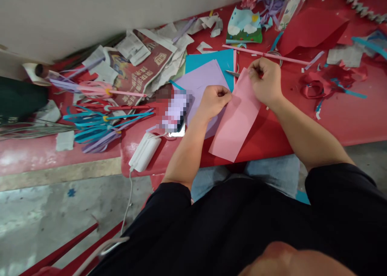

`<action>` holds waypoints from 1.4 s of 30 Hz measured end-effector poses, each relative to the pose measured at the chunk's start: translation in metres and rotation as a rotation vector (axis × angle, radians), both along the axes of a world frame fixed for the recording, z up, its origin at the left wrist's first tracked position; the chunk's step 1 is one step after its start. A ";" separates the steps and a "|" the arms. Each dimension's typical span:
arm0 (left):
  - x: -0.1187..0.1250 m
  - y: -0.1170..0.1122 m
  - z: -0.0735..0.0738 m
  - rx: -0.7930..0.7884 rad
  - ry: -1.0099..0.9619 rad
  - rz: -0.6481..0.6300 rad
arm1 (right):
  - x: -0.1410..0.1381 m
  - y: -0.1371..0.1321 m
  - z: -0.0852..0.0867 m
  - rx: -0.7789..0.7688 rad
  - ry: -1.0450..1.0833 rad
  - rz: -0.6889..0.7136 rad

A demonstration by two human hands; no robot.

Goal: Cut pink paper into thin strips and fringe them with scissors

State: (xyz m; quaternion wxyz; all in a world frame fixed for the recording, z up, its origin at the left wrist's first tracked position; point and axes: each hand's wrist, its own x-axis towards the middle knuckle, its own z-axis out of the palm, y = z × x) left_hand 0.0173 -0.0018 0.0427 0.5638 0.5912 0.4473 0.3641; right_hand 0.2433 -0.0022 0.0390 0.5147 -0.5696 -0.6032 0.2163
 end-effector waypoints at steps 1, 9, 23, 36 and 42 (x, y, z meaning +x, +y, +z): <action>0.000 0.000 -0.001 0.007 0.002 -0.009 | 0.002 0.002 0.001 0.008 0.003 -0.013; -0.001 -0.002 0.001 0.024 0.019 -0.056 | 0.030 0.011 0.014 -0.060 0.021 -0.091; -0.013 0.005 0.013 0.049 0.152 -0.060 | 0.087 0.041 0.019 -0.069 -0.046 -0.574; -0.035 0.018 0.035 -0.116 -0.015 0.079 | 0.101 0.048 0.022 -0.078 0.091 -0.697; -0.049 0.026 0.029 -0.097 -0.212 0.147 | 0.100 0.049 0.026 -0.067 0.227 -0.748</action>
